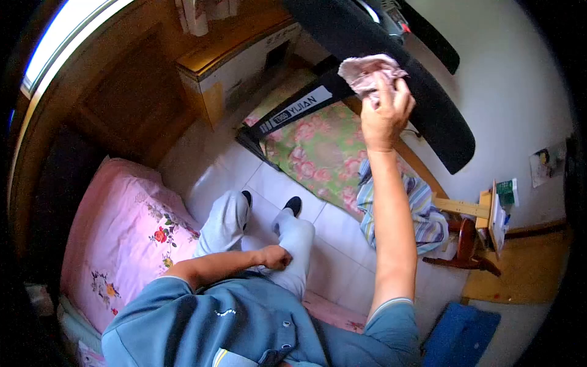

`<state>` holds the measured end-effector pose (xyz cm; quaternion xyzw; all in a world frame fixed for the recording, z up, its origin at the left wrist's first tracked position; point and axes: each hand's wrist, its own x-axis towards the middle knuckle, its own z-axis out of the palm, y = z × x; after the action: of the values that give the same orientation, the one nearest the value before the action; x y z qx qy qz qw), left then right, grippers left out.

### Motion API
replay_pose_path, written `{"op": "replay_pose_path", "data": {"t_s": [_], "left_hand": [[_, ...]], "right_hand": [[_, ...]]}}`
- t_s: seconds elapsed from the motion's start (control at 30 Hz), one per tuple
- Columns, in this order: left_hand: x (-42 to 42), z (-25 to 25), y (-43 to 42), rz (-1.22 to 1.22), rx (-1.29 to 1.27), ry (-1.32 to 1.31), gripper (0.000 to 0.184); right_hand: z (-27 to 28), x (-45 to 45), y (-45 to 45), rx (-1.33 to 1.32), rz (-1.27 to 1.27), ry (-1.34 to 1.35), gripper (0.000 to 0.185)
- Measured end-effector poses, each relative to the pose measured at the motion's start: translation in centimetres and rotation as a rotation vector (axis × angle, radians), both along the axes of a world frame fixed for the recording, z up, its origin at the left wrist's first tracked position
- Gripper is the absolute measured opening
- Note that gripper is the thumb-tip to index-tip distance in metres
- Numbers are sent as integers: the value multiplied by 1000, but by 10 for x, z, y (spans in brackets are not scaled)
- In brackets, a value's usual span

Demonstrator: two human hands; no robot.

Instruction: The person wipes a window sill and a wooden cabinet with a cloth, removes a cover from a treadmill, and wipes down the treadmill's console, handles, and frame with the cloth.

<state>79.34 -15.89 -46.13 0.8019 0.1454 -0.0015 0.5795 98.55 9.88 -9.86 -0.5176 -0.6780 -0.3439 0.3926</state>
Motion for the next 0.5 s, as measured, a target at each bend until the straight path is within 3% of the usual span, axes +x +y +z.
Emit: {"op": "replay_pose_path", "data": {"t_s": [0.03, 0.07, 0.17, 0.23, 0.27, 0.3, 0.37, 0.4, 0.43, 0.5], "left_hand": [[-4, -5, 1, -50, -207, -133, 19], [-5, -8, -3, -45, -219, -139, 19], [-7, 8, -13, -223, -466, 15, 13], [-6, 20, -23, -533, -562, -165, 14], [-8, 23, -19, -615, -726, 15, 15], [-12, 22, -18, -609, -744, -6, 15], [-23, 18, -12, -422, -605, -40, 20], [-32, 36, 5, -421, -678, 110, 23], [-33, 38, 19, -417, -697, 99, 23], [-36, 38, 46, -478, -205, 141, 38]], "right_hand": [[-10, -8, 6, -71, -3, -50, 52], [-20, -16, 13, -134, 28, -133, 53], [-58, -34, 30, -377, 124, -176, 51], [-65, -48, 34, -413, 139, -187, 51], [-67, -52, 35, -379, 140, -157, 49], [-70, -57, 34, -347, 135, -121, 47], [-73, -56, 38, -280, 90, -113, 52], [-71, -56, 41, -233, 54, -88, 53], [-73, -55, 43, -189, 17, -62, 54], [-86, -53, 50, -165, -15, -76, 55]]}}
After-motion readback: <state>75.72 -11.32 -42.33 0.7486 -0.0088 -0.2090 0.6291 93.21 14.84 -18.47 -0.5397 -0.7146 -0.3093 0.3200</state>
